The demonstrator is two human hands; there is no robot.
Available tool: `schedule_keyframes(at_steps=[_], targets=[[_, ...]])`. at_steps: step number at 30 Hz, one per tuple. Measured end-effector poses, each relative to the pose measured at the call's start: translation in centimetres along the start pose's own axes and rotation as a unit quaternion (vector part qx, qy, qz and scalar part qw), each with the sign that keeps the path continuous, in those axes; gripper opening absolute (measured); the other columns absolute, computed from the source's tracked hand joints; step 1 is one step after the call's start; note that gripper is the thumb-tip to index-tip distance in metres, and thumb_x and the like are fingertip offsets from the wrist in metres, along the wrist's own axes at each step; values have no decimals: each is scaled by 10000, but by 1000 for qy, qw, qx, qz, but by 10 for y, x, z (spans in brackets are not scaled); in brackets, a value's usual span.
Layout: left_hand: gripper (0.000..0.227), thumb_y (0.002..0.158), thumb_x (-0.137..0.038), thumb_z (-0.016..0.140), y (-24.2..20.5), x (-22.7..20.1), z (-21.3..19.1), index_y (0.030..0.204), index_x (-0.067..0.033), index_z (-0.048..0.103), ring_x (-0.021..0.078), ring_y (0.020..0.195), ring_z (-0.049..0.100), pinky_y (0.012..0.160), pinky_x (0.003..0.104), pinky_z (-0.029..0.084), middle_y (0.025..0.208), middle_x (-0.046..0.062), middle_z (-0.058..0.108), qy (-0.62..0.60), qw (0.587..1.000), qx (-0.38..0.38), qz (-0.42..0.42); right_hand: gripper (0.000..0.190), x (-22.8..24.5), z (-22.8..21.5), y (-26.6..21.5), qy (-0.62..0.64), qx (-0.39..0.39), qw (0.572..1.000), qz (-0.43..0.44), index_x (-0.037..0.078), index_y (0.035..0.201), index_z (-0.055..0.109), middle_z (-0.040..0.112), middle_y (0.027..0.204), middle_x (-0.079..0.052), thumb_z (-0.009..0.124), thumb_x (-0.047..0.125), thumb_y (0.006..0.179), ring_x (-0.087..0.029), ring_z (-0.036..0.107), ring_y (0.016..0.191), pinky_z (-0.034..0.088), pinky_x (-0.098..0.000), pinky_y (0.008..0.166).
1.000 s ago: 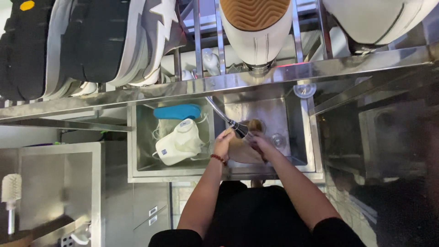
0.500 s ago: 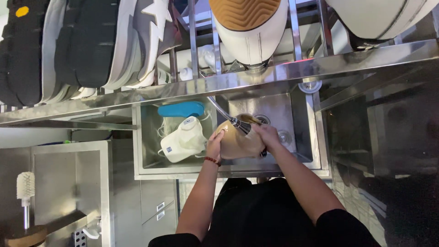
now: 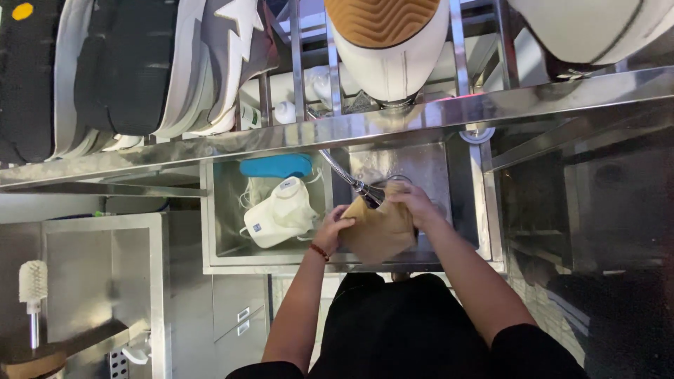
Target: Cleaning and rinsing a cap and shoe insoles in a service sink.
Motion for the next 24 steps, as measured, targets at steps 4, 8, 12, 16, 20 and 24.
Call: schedule_keyframes(at_steps=[4,8,12,16,20,24], targets=[[362,931,-192,724,13,23,-16,1227,16,710,123,953,665,875,303,523,1074,45,741,135,989,-41,-34,548,10,6,9,-70,49,993,-83,80,1219,709,734,1077,5,743,10,676,-98,688,951,552,-242,833],[354,948,-193,703,4,16,-19,1234,14,722,111,905,667,826,293,542,1053,38,738,84,988,-132,-2,425,32,-3,-4,-289,-113,948,-72,-6,1173,735,751,1022,-83,843,142,790,-151,676,875,556,-297,793],[306,974,-129,690,-1,23,-30,1237,26,706,99,957,672,862,273,542,1113,42,739,-24,988,-138,62,374,1,-29,12,-188,-61,980,-38,-35,1125,767,760,1012,-70,818,177,820,-140,679,890,546,-274,809],[285,974,-144,664,-18,5,-21,1210,14,690,153,942,705,834,331,569,1087,77,745,-101,986,-132,2,386,-13,-35,4,100,-19,994,44,70,1100,705,776,939,-27,761,147,726,-160,741,885,616,-310,796],[291,969,-123,653,-31,-10,-22,1209,38,689,189,967,721,858,344,581,1101,99,752,-101,986,-133,9,306,-55,-60,17,-91,-57,986,129,-6,1132,684,713,906,-86,741,195,909,-200,657,778,540,-344,664],[316,968,-98,657,-36,-5,-36,1245,50,692,165,980,708,868,318,567,1118,89,747,-41,986,-155,52,285,-7,-30,-11,-76,-62,983,154,60,1114,725,662,876,-80,719,262,911,-179,608,693,534,-330,587]])
Point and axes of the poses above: each hand's wrist, its own y-axis towards the middle knuckle, its own z-axis out of the palm, x = y × z, the point moved 5 cm from there along y, towards the middle knuckle
